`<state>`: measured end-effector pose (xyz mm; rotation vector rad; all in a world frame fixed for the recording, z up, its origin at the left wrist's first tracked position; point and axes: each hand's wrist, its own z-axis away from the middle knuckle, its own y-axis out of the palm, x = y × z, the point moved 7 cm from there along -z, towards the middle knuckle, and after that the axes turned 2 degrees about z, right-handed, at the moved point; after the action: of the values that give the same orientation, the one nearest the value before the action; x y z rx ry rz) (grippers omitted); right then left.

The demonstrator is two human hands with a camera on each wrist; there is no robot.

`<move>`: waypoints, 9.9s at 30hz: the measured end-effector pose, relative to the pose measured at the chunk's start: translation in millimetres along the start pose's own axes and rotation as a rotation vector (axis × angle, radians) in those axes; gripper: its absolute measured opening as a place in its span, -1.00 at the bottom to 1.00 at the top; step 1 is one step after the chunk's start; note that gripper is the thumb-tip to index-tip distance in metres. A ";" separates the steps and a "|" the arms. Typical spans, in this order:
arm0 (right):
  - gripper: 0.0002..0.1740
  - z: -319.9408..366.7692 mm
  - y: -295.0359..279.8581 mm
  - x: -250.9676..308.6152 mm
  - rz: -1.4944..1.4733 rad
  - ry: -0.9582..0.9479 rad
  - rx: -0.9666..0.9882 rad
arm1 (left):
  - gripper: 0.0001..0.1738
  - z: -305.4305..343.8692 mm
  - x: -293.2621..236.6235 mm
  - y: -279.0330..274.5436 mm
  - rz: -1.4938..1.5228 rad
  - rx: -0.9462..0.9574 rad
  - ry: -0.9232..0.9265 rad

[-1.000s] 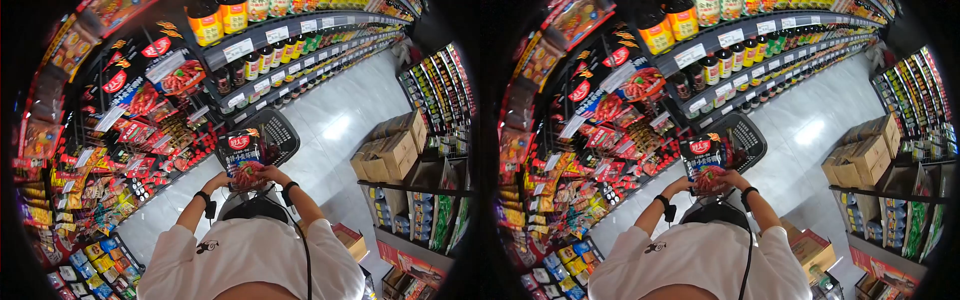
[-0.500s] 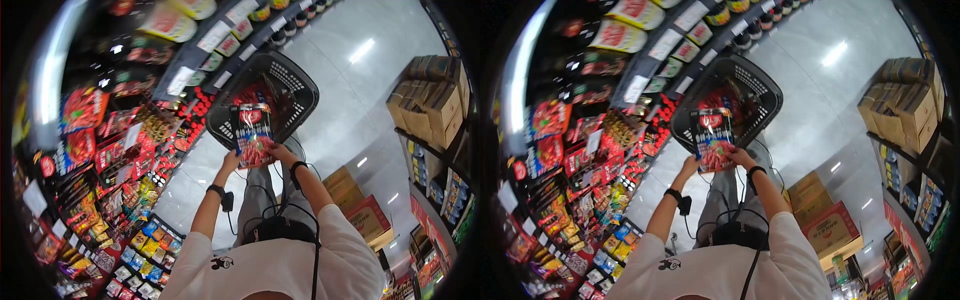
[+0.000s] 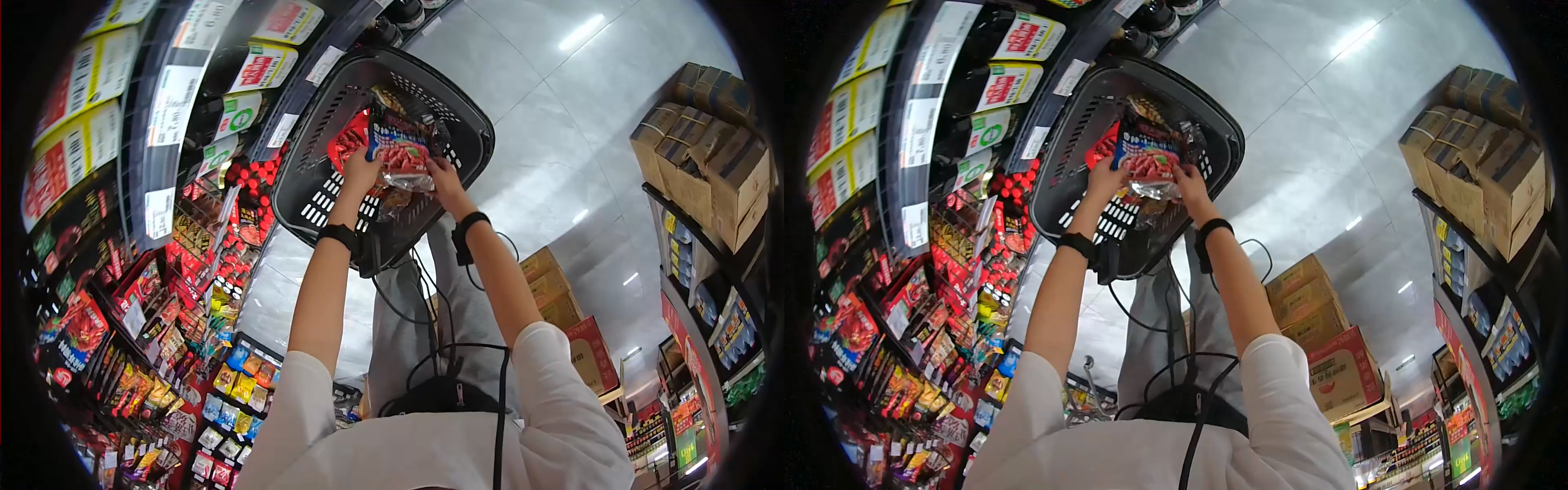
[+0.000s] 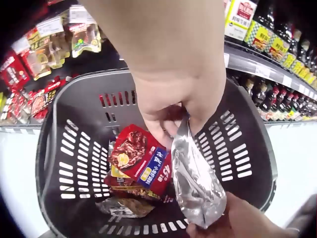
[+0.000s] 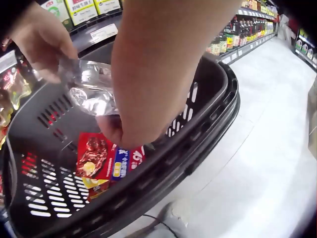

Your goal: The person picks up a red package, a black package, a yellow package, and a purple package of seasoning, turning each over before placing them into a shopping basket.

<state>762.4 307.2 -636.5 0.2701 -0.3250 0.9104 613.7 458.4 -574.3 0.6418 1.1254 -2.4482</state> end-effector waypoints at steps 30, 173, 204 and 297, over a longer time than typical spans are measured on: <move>-0.59 -2.5 -27.7 28.1 -0.127 -0.161 0.308 | -0.61 9.4 -45.2 13.0 0.829 0.197 -0.140; -0.73 623.1 647.9 30.8 0.800 -1.125 0.793 | -0.80 496.8 242.7 -660.0 0.748 -0.664 0.527; -0.70 727.3 558.4 -19.4 0.871 -1.242 0.861 | -0.66 605.6 193.6 -611.8 0.921 -0.366 0.313; -0.07 14.9 99.5 -41.7 -0.165 -0.189 0.042 | -0.50 13.0 109.2 -37.7 1.169 0.371 -0.277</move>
<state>656.1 329.8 -629.8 0.4168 -0.4517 0.7311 501.1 456.2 -603.1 0.7357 0.0547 -1.5994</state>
